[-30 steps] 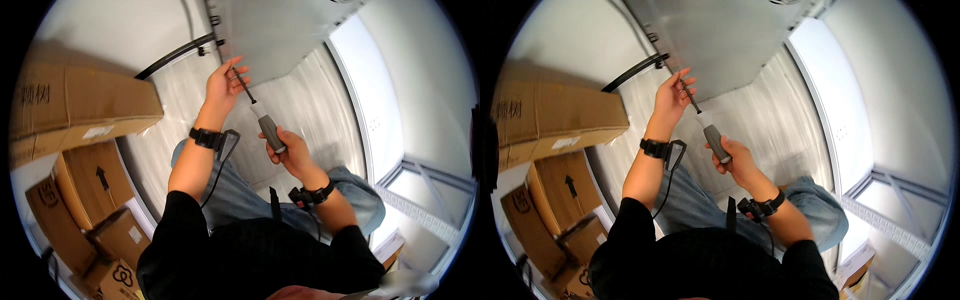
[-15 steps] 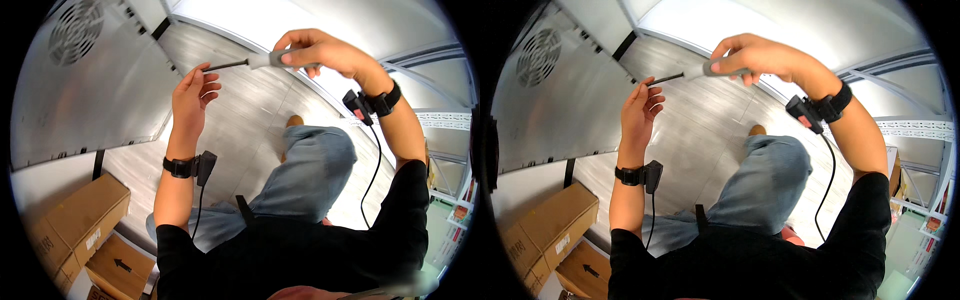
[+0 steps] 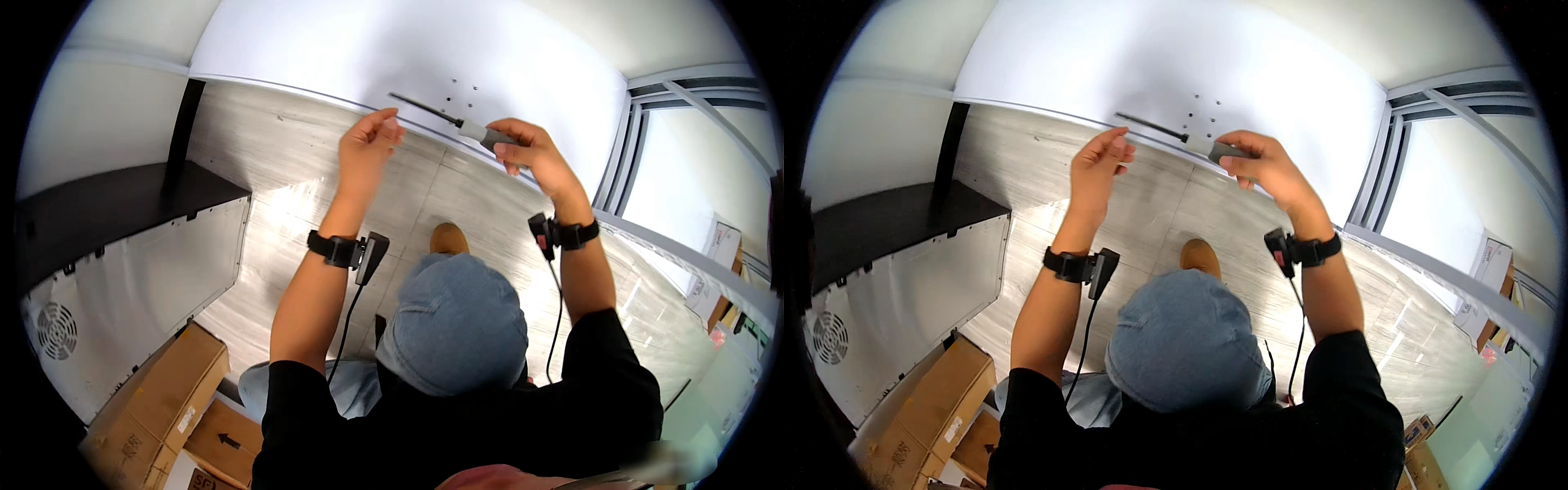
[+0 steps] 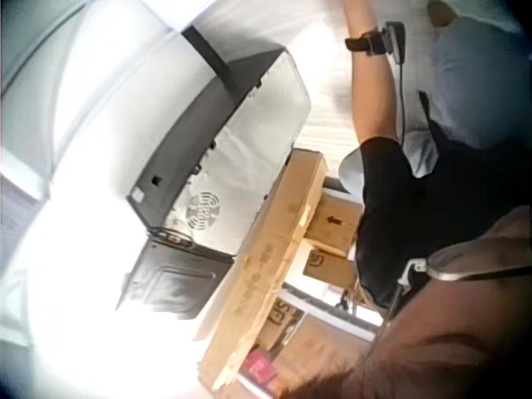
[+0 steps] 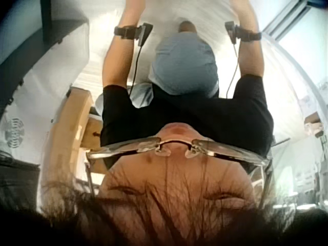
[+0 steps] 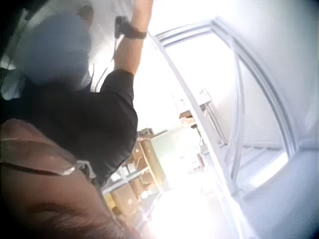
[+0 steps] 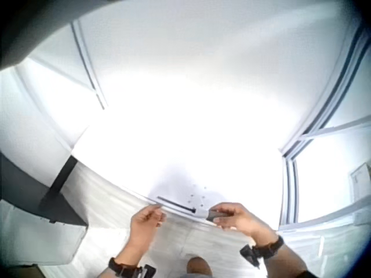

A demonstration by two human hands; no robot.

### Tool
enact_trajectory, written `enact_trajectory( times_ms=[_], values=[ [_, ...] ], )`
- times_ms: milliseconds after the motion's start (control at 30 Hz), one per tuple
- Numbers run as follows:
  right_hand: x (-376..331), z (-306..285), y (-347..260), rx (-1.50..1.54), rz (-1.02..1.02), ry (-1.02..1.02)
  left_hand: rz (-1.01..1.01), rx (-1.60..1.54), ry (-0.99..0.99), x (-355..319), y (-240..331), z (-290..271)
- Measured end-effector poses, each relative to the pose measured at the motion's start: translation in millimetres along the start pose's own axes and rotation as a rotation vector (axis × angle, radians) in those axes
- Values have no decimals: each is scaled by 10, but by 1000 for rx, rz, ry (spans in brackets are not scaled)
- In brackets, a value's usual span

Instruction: The person uses a screwdriver to tighten screws on the back panel of a large white appliance. They systematically move from one screw to the next, securing the panel in place.

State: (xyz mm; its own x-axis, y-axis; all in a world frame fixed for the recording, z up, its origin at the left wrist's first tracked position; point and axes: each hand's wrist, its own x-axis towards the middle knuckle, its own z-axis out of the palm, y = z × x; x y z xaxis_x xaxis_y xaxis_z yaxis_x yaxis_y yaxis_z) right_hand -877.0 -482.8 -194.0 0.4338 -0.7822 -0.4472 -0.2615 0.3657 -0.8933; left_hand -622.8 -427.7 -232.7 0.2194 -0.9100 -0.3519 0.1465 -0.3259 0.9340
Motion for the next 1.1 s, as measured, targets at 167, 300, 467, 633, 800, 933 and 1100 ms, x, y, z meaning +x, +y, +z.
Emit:
enact_trajectory(
  times_ms=[167,300,467,633,800,933,1100],
  values=[
    [-27,-276,791,334,43,115,253,416,-43,390,-681,585],
    [-127,-332,1129,435,111,181,380,651,-8,580,-860,810],
    [-159,-379,1181,410,160,165,380,744,60,638,-922,905],
    [-56,-311,1069,320,157,91,218,480,117,584,-979,800],
    [233,64,702,120,179,-105,-242,-670,193,277,-826,160],
    [512,684,430,-58,161,-299,-195,-1056,273,-117,-764,-591],
    [770,1565,122,-269,117,-515,-46,-1251,413,-704,-932,-1413]
  ],
)
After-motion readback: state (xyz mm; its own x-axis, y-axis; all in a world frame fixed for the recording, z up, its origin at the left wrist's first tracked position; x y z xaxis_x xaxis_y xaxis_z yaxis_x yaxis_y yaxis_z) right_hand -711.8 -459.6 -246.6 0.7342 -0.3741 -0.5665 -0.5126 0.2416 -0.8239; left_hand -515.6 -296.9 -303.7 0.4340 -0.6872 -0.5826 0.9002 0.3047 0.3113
